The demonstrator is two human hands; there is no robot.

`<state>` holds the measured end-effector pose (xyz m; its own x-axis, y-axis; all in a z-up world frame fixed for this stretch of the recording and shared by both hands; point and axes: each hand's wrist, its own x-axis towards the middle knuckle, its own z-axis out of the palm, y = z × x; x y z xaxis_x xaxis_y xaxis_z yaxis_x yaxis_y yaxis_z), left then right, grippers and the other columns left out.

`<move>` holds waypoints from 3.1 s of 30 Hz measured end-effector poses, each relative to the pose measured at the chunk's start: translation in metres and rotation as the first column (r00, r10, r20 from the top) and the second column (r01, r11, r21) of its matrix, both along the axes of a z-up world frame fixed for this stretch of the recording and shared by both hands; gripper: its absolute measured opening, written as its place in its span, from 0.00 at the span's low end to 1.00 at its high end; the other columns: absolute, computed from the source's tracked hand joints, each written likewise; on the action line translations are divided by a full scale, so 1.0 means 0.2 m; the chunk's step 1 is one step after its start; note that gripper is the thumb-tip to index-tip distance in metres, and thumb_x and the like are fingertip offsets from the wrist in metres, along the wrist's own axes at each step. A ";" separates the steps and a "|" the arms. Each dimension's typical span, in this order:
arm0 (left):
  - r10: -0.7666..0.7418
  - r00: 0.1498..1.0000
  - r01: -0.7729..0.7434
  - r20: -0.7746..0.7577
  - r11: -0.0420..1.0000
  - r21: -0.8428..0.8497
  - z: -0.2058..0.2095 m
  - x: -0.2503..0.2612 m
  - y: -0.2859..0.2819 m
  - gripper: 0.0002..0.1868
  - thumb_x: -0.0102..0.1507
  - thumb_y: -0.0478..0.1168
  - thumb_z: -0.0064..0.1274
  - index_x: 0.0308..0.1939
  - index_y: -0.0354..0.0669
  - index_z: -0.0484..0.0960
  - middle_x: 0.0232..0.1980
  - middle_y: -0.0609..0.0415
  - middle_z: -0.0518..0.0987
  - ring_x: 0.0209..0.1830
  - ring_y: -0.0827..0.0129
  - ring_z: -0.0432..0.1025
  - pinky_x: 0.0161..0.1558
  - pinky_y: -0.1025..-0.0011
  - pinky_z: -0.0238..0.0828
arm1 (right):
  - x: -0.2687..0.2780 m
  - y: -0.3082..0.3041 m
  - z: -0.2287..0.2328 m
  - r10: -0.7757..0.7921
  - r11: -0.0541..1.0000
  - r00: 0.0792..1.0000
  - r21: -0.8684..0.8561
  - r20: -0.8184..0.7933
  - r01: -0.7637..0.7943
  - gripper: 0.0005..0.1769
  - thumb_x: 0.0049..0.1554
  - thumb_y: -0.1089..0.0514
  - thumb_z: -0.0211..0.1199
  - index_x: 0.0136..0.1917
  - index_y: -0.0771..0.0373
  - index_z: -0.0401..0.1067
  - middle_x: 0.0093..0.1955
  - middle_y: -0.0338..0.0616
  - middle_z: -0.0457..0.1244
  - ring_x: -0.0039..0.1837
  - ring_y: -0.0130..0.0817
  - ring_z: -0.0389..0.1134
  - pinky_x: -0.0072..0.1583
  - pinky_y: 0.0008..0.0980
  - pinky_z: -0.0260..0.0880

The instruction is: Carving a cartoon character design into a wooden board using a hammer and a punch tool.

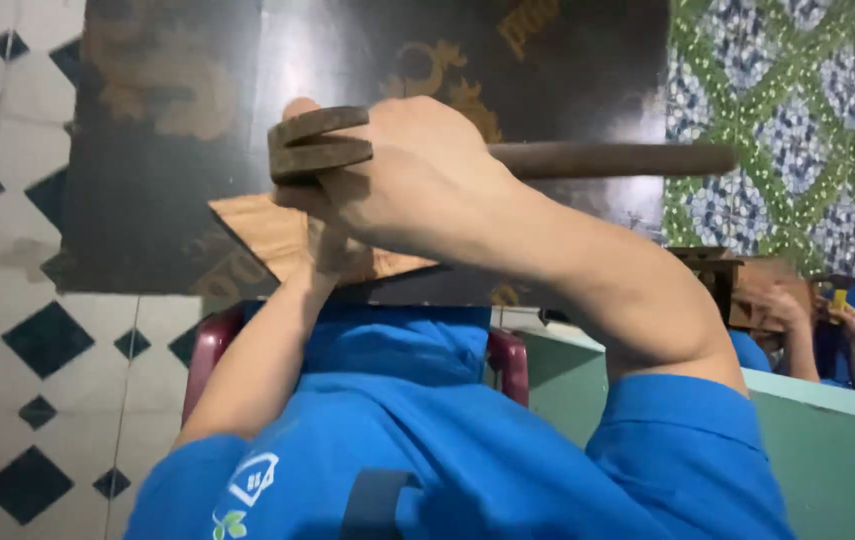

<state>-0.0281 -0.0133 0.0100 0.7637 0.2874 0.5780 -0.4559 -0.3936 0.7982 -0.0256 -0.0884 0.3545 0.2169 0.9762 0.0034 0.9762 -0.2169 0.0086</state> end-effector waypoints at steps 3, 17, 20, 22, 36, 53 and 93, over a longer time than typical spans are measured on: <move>0.059 0.998 -0.060 0.024 0.996 0.058 -0.01 0.03 0.00 0.16 0.62 0.46 0.60 0.42 0.38 0.76 0.34 0.46 0.77 0.32 0.51 0.73 0.35 0.58 0.70 | 0.01 -0.06 -0.04 0.091 0.954 0.991 0.278 0.103 -0.116 0.16 0.69 0.47 0.57 0.56 0.53 0.83 0.58 0.36 0.71 0.47 0.40 0.74 0.39 0.43 0.71; -0.549 0.805 0.283 0.226 0.689 0.668 0.23 -0.44 -0.24 0.15 0.65 0.54 0.59 0.28 0.62 0.71 0.34 0.71 0.74 0.40 0.73 0.73 0.42 0.70 0.75 | -0.01 -0.94 -0.37 -0.197 0.613 0.584 0.366 -0.787 0.700 0.16 0.63 0.55 0.61 0.58 0.70 0.71 0.48 0.55 0.66 0.55 0.48 0.68 0.62 0.46 0.68; -0.547 0.773 0.477 0.321 0.835 0.274 0.29 -0.57 -0.25 0.19 0.55 0.52 0.73 0.18 0.63 0.75 0.29 0.73 0.77 0.24 0.73 0.73 0.28 0.70 0.74 | -0.05 -1.18 -0.81 -0.569 0.206 0.000 -0.143 -0.822 0.968 0.20 0.54 0.48 0.78 0.41 0.68 0.78 0.32 0.52 0.69 0.35 0.39 0.72 0.38 0.37 0.71; -0.393 0.904 0.350 0.171 0.907 0.236 0.37 -0.63 -0.01 0.15 0.55 0.49 0.73 0.24 0.61 0.78 0.31 0.70 0.78 0.28 0.70 0.74 0.33 0.69 0.75 | -0.09 -1.25 -0.98 -0.674 0.169 -0.075 -0.252 -0.735 0.953 0.29 0.52 0.40 0.78 0.35 0.72 0.78 0.34 0.61 0.69 0.38 0.47 0.72 0.42 0.43 0.69; 0.113 0.333 -0.039 -0.936 0.994 0.106 0.90 -0.84 0.35 0.29 0.61 0.54 0.63 0.64 0.52 0.81 0.79 0.41 0.64 0.70 0.36 0.65 0.65 0.50 0.67 | -0.20 -1.07 -1.19 -0.143 0.287 -0.210 -0.244 -0.967 0.926 0.37 0.49 0.73 0.71 0.71 0.73 0.68 0.48 0.65 0.70 0.28 0.34 0.69 0.32 0.30 0.70; 0.102 0.427 -0.195 -0.898 0.981 0.019 0.80 -0.58 0.40 0.17 0.62 0.46 0.66 0.55 0.53 0.87 0.57 0.48 0.84 0.64 0.47 0.73 0.60 0.53 0.70 | -0.26 -1.00 -1.14 -0.438 0.326 -0.155 -0.317 -0.886 0.891 0.47 0.50 0.67 0.75 0.78 0.72 0.58 0.45 0.66 0.71 0.33 0.43 0.75 0.35 0.36 0.75; -0.272 0.961 0.245 -0.052 0.749 0.616 0.32 -0.27 -0.67 0.14 0.44 0.60 0.62 0.24 0.65 0.75 0.24 0.69 0.77 0.30 0.70 0.78 0.35 0.70 0.75 | -0.52 -1.63 -0.97 -0.183 0.053 0.437 0.435 -0.881 0.899 0.18 0.57 0.68 0.68 0.59 0.75 0.70 0.35 0.60 0.64 0.29 0.43 0.68 0.30 0.36 0.66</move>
